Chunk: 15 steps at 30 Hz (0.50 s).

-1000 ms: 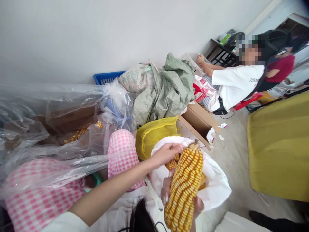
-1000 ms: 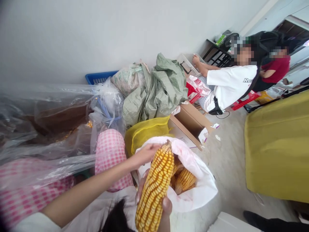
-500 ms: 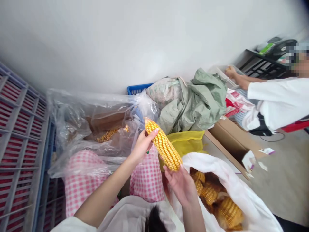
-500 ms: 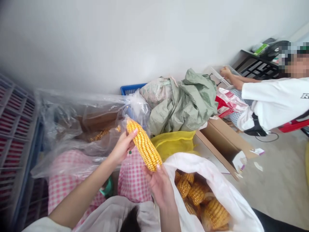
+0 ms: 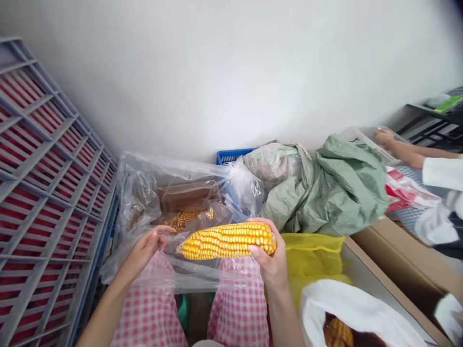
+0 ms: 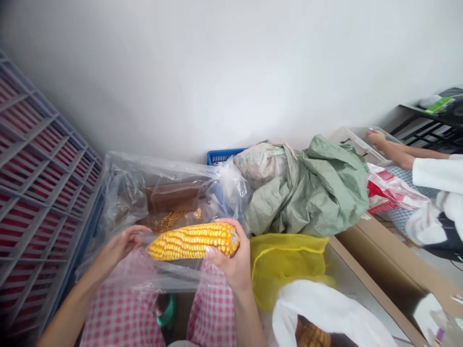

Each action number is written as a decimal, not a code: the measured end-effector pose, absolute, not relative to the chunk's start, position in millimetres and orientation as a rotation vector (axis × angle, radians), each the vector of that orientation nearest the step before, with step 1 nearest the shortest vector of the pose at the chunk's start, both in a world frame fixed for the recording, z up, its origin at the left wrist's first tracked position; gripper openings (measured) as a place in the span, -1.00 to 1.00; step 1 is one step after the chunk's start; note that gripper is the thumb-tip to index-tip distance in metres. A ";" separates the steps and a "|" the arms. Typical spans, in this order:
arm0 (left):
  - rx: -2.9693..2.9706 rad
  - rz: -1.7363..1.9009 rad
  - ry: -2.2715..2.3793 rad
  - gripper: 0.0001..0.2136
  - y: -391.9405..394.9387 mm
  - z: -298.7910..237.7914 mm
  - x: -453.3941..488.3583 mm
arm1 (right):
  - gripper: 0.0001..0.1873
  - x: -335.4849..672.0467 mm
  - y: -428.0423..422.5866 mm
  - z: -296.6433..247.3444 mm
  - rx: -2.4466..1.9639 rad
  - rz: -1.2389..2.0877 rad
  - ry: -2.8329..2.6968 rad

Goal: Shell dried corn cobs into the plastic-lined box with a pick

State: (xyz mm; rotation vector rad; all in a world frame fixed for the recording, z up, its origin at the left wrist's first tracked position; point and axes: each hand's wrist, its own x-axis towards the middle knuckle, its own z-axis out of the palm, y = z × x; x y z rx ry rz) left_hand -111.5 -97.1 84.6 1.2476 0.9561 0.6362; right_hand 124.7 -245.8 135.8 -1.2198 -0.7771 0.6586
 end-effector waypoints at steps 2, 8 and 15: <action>1.114 0.770 1.012 -0.58 -93.6 88.8 -115.8 | -0.58 122.0 -230.0 131.0 -1.161 0.654 -0.753; 0.968 0.683 0.705 -0.66 -81.4 115.6 -76.6 | -0.60 104.5 -179.9 125.8 -1.257 0.663 -0.912; 1.115 0.238 0.385 -0.60 -37.4 73.9 -38.2 | -0.68 105.6 -99.9 93.7 -1.423 0.543 -0.742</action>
